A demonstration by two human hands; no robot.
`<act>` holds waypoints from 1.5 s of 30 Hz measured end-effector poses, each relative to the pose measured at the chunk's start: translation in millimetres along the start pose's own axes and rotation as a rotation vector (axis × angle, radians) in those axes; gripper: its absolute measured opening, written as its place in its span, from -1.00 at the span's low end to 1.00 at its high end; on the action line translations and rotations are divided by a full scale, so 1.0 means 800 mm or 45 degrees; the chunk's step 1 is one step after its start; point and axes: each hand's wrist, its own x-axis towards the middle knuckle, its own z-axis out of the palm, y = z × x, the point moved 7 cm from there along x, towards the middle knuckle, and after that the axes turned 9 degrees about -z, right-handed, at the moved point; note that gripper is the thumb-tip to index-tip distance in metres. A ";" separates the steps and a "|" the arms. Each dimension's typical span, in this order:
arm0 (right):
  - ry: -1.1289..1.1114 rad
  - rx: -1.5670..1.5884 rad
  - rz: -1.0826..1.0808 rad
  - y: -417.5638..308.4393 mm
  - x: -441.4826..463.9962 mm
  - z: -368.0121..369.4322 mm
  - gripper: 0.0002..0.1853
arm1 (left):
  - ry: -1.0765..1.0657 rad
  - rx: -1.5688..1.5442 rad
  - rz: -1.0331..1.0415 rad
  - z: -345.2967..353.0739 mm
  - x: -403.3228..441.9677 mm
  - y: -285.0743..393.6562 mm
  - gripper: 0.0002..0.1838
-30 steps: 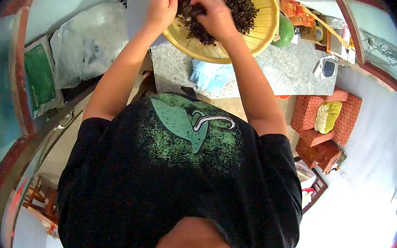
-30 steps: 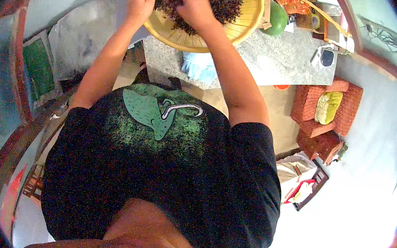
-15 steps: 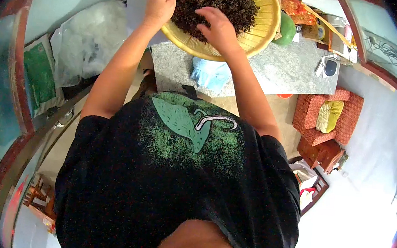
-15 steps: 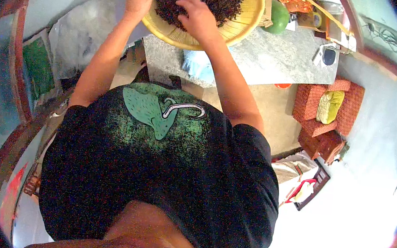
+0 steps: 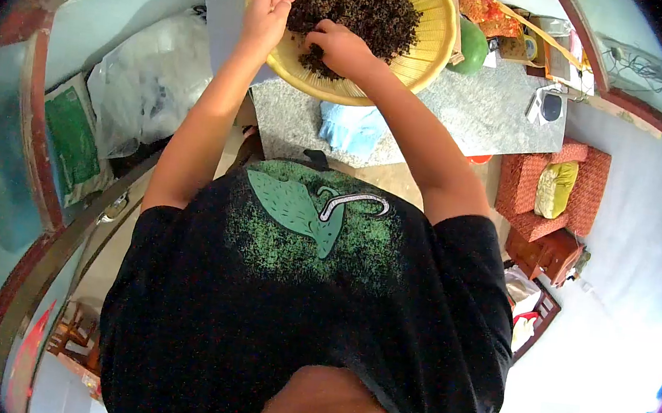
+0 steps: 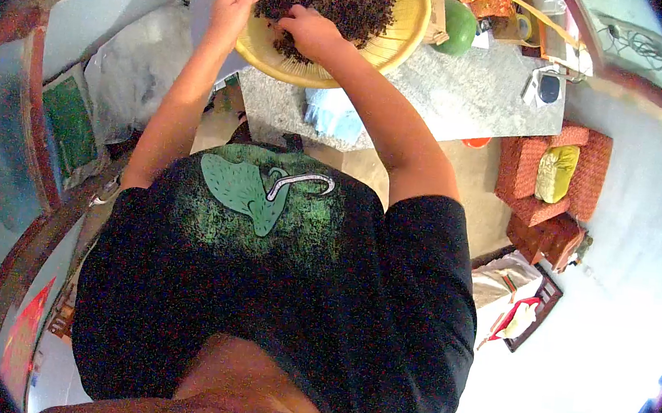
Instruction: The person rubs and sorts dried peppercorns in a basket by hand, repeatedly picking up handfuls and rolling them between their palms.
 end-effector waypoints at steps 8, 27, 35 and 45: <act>0.806 0.167 0.126 -0.052 -0.036 -0.160 -0.58 | -0.257 -1.264 -0.795 0.087 -0.038 0.007 -0.59; 0.827 -0.139 -0.089 -0.071 -0.022 -0.203 -0.51 | -1.102 -2.375 -0.740 0.149 -0.043 0.032 -0.57; 0.711 -0.059 -0.023 -0.025 -0.013 -0.124 -0.58 | -0.125 -1.576 -0.816 0.144 -0.037 0.002 -0.53; 0.991 -0.151 0.032 -0.056 -0.023 -0.200 -0.53 | -0.373 -1.751 -0.707 0.139 -0.022 0.036 -0.60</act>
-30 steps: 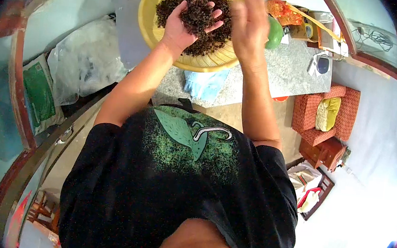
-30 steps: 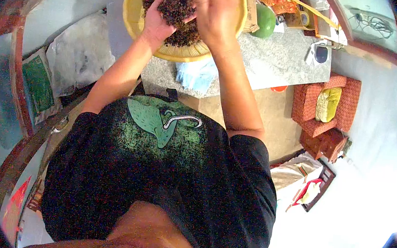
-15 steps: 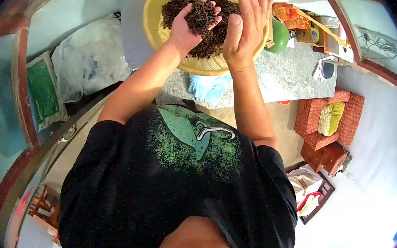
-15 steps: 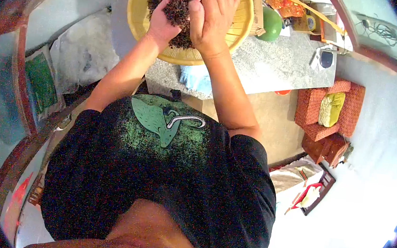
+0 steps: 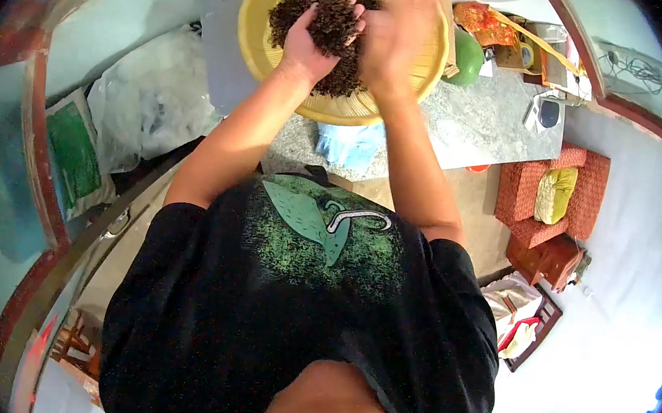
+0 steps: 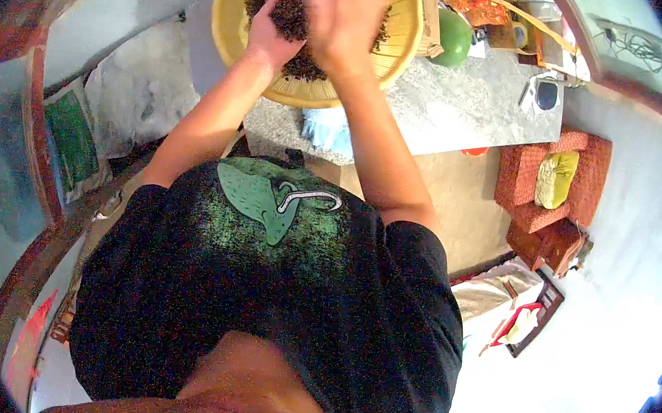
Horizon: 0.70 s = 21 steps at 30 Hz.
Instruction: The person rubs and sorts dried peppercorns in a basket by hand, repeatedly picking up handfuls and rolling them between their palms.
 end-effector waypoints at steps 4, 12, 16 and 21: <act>-0.180 0.019 -0.038 0.013 -0.035 0.058 -0.60 | 0.223 0.108 0.102 -0.024 0.001 -0.009 -0.59; 1.051 1.538 0.996 0.065 -0.070 0.055 -0.66 | 0.090 0.372 0.089 0.048 -0.014 -0.009 -0.41; 1.317 2.180 1.088 0.067 -0.071 0.060 -0.57 | -0.049 0.261 0.159 0.042 -0.026 0.001 -0.32; 1.498 2.553 1.073 0.063 -0.068 0.057 -0.49 | -0.140 0.282 0.213 0.055 -0.036 0.002 -0.29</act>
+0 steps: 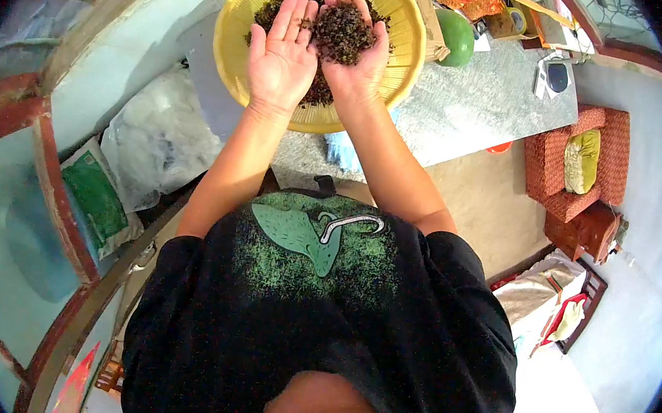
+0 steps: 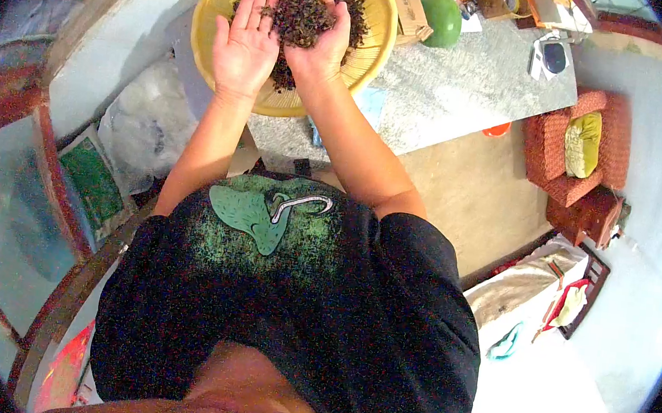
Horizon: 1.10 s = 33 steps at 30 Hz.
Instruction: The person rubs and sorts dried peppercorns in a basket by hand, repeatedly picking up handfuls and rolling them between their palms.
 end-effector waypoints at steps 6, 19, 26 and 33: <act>-0.003 0.168 0.112 -0.003 -0.005 0.000 -0.42 | -0.029 -0.004 0.007 0.003 -0.003 0.003 -0.30; -0.097 -0.067 0.059 0.004 -0.014 0.008 -0.47 | 0.160 0.522 0.122 -0.004 -0.008 -0.005 -0.37; -0.826 -2.000 -0.707 0.012 -0.038 0.039 -0.54 | 0.205 0.432 0.029 -0.034 0.015 -0.020 -0.49; -1.030 -1.967 -0.884 0.024 -0.041 0.040 -0.56 | 0.275 0.240 -0.110 -0.032 0.016 -0.006 -0.45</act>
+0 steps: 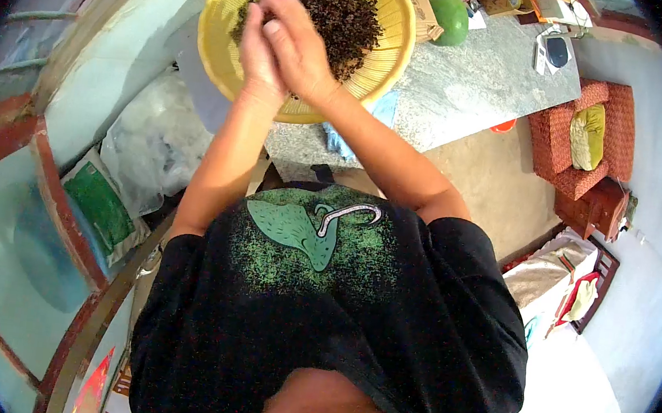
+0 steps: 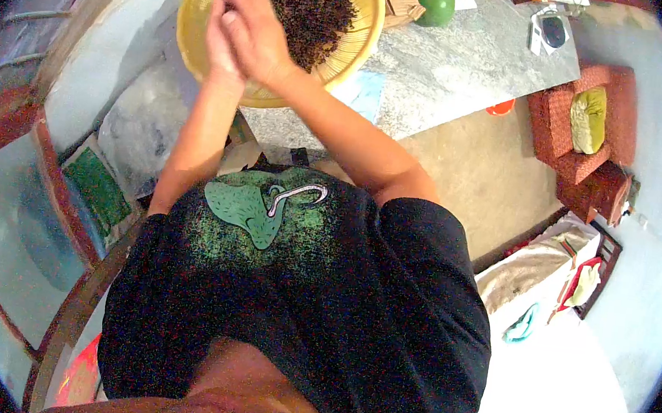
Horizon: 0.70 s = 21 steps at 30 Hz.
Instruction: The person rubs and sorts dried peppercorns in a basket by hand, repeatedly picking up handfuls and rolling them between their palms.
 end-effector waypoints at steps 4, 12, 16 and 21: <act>-0.157 0.136 0.093 -0.017 -0.003 0.013 -0.47 | 0.087 0.143 0.171 -0.030 0.007 0.014 -0.50; -0.071 -0.661 0.554 0.123 -0.007 -0.101 -0.42 | 0.491 0.812 0.114 -0.093 -0.016 0.009 -0.56; -0.032 -0.492 0.972 0.205 -0.066 -0.086 -0.35 | 0.604 0.663 -0.374 -0.107 -0.003 -0.033 -0.47; -0.134 -0.295 0.877 0.150 -0.053 -0.030 -0.31 | 0.542 0.559 -0.414 -0.116 0.011 -0.032 -0.27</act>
